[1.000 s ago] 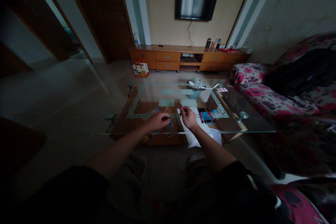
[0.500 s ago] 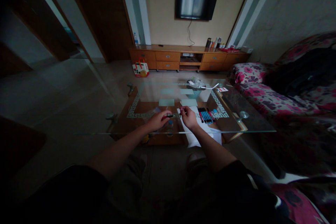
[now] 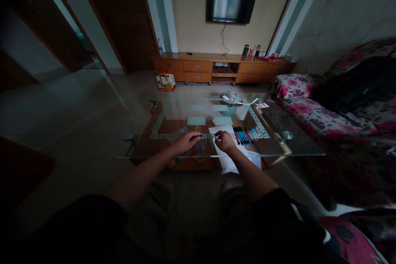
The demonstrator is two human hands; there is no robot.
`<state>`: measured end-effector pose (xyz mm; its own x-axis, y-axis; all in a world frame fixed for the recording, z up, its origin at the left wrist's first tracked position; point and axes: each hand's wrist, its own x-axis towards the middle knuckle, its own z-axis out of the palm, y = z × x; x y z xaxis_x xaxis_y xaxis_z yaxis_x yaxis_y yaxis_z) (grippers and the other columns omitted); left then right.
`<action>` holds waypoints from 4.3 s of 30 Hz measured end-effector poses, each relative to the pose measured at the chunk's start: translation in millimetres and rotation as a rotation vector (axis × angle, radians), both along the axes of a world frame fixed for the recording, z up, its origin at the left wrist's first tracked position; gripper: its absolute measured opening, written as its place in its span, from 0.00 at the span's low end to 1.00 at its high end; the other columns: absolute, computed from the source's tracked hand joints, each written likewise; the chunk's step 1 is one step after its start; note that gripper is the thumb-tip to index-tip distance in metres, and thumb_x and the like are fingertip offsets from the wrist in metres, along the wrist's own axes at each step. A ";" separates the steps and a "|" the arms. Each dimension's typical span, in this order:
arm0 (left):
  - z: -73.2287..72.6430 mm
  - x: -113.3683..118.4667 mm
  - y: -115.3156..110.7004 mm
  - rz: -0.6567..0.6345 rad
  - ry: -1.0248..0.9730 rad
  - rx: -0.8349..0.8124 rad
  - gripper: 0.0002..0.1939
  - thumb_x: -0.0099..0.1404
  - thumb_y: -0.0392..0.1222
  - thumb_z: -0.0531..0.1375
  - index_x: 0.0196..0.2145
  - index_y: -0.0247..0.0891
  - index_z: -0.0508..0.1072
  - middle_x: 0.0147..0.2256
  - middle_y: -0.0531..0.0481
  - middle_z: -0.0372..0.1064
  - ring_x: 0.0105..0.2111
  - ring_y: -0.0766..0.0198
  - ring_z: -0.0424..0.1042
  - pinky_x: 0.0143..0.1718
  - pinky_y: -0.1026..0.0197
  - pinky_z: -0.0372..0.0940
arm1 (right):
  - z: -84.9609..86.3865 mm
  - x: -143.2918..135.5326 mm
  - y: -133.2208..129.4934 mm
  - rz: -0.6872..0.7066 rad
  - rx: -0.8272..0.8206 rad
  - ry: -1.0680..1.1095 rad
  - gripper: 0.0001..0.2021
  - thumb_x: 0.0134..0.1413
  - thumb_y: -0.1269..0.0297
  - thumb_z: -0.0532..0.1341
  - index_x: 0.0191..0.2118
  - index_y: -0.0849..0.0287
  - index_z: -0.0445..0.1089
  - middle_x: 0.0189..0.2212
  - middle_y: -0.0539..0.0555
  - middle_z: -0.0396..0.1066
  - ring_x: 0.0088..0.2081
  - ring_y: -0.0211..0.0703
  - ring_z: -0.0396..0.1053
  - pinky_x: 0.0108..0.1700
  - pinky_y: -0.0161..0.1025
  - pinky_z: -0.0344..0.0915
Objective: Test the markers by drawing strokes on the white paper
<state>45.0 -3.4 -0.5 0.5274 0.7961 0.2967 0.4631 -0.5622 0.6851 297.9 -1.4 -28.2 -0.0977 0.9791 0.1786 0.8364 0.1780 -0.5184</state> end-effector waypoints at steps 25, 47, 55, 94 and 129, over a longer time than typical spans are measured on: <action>-13.9 -2.5 7.9 0.046 0.024 -0.023 0.10 0.68 0.42 0.57 0.37 0.36 0.77 0.33 0.49 0.75 0.33 0.63 0.70 0.36 0.63 0.62 | 6.9 -26.7 0.0 0.099 -0.088 0.707 0.16 0.48 0.54 0.68 0.38 0.61 0.76 0.33 0.55 0.77 0.29 0.40 0.70 0.32 0.37 0.67; -6.2 0.2 3.3 -0.001 0.069 0.014 0.09 0.67 0.40 0.58 0.32 0.35 0.76 0.30 0.49 0.72 0.32 0.63 0.68 0.35 0.63 0.59 | 6.5 -34.0 -6.0 0.217 -0.136 0.727 0.15 0.47 0.57 0.69 0.39 0.60 0.76 0.35 0.54 0.77 0.34 0.41 0.72 0.39 0.39 0.68; -4.7 -0.3 1.4 -0.004 0.089 0.033 0.10 0.67 0.42 0.58 0.36 0.35 0.77 0.32 0.49 0.72 0.33 0.63 0.68 0.36 0.62 0.60 | 17.0 -39.0 -12.7 0.243 -0.174 0.653 0.16 0.48 0.52 0.67 0.37 0.60 0.76 0.33 0.55 0.77 0.33 0.42 0.71 0.37 0.38 0.67; 4.3 1.8 -4.2 -0.015 0.082 0.032 0.11 0.68 0.43 0.57 0.38 0.36 0.78 0.33 0.48 0.73 0.35 0.62 0.68 0.39 0.61 0.62 | 23.1 -41.2 -17.7 0.300 -0.007 0.294 0.19 0.65 0.51 0.54 0.30 0.58 0.71 0.27 0.52 0.70 0.31 0.42 0.66 0.37 0.37 0.61; -0.4 -0.8 -8.9 -0.184 0.171 0.002 0.27 0.59 0.33 0.65 0.56 0.38 0.70 0.44 0.45 0.73 0.41 0.58 0.71 0.44 0.60 0.65 | 19.7 -23.5 -6.2 -0.251 0.052 0.522 0.22 0.59 0.46 0.55 0.28 0.59 0.74 0.25 0.56 0.75 0.28 0.45 0.69 0.31 0.38 0.62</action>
<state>44.2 -12.3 -0.9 0.7063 0.6814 0.1918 0.4619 -0.6489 0.6046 274.4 -7.5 -8.5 0.2506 0.9494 0.1893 0.4924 0.0433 -0.8693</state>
